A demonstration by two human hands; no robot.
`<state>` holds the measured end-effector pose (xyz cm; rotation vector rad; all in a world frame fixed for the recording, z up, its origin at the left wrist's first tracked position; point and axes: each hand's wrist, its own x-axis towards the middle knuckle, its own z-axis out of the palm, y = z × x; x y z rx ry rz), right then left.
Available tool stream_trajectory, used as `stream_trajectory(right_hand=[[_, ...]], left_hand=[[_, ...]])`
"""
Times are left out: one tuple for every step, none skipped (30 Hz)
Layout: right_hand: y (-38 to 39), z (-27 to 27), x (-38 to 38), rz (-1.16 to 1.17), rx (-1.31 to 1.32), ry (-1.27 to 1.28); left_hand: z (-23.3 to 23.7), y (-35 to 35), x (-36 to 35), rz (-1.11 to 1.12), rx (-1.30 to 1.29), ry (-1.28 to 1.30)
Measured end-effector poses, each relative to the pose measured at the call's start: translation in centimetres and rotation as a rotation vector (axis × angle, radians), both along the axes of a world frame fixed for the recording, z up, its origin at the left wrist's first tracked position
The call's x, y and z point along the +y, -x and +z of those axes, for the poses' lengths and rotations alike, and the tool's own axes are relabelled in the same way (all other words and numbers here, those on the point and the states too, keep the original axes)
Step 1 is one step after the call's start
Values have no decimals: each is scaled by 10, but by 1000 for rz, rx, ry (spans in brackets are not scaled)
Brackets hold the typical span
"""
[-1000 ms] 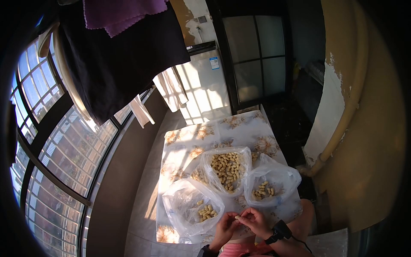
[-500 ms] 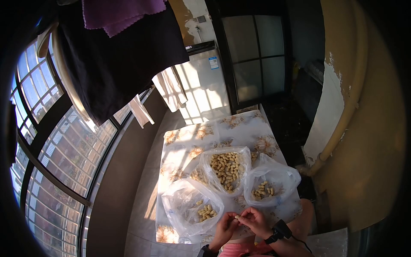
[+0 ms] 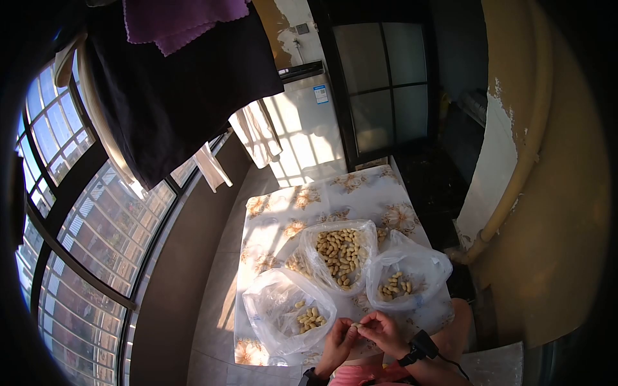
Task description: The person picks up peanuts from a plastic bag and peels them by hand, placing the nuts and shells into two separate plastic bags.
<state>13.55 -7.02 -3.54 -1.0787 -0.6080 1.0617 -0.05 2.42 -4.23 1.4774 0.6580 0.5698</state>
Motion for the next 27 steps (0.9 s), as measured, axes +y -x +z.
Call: stream_trajectory(right_hand=[[0, 0, 0, 0, 0, 0], [1, -1, 0, 0, 17, -8], [1, -1, 0, 0, 35, -15], [1, 0, 0, 0, 35, -15], [0, 1, 0, 3, 27, -9], [0, 1, -1, 5, 19, -4], [0, -1, 0, 5, 19, -4], [-1, -3, 0, 7, -4, -1], [-1, -4, 0, 8, -28, 2], [-1, -3, 0, 8, -28, 2], [0, 3, 0, 6, -47, 6], [1, 7, 0, 3, -67, 9], [1, 7, 0, 4, -67, 9], [1, 6, 0, 1, -78, 5], [1, 6, 1, -1, -88, 1], [1, 5, 1, -1, -88, 2], [0, 4, 0, 3, -97, 10], [0, 3, 0, 7, -106, 17], [0, 2, 0, 7, -106, 17], [0, 1, 0, 6, -99, 25], [0, 1, 0, 4, -93, 33], [0, 0, 0, 4, -93, 33], [0, 0, 0, 3, -94, 28], [0, -1, 0, 2, -95, 24], [0, 0, 0, 2, -95, 24], [1, 1, 1, -6, -91, 17], [1, 2, 1, -14, -88, 11]], left_hand=[[0, 0, 0, 0, 0, 0], [1, 0, 1, 3, 24, -7], [4, 0, 1, 5, 47, -14], [7, 0, 1, 5, 47, -14], [13, 0, 1, 3, 59, -42], [15, 1, 1, 0, 71, -70], [15, 1, 1, 0, 71, -71], [13, 1, 1, -5, 86, -79], [11, 1, 1, -10, 100, -87], [10, 1, 2, -10, 100, -87], [9, 1, 2, -16, 113, -101], [8, 1, 2, -22, 125, -114], [8, 1, 2, -22, 125, -114], [8, 1, 2, -24, 126, -120], [8, 1, 2, -26, 126, -126], [6, 2, 3, -26, 127, -125], [5, 2, 3, -33, 152, -137], [4, 2, 4, -40, 177, -150], [3, 2, 4, -40, 177, -150], [4, 2, 3, -37, 147, -133], [4, 2, 3, -35, 118, -116], [3, 1, 2, -35, 117, -116], [1, 0, 0, -19, 58, -51], [0, -1, 0, -4, -2, 14], [-2, -1, 0, -4, -2, 14], [-3, -1, 0, -11, -9, 22], [-4, -1, 0, -17, -15, 30]])
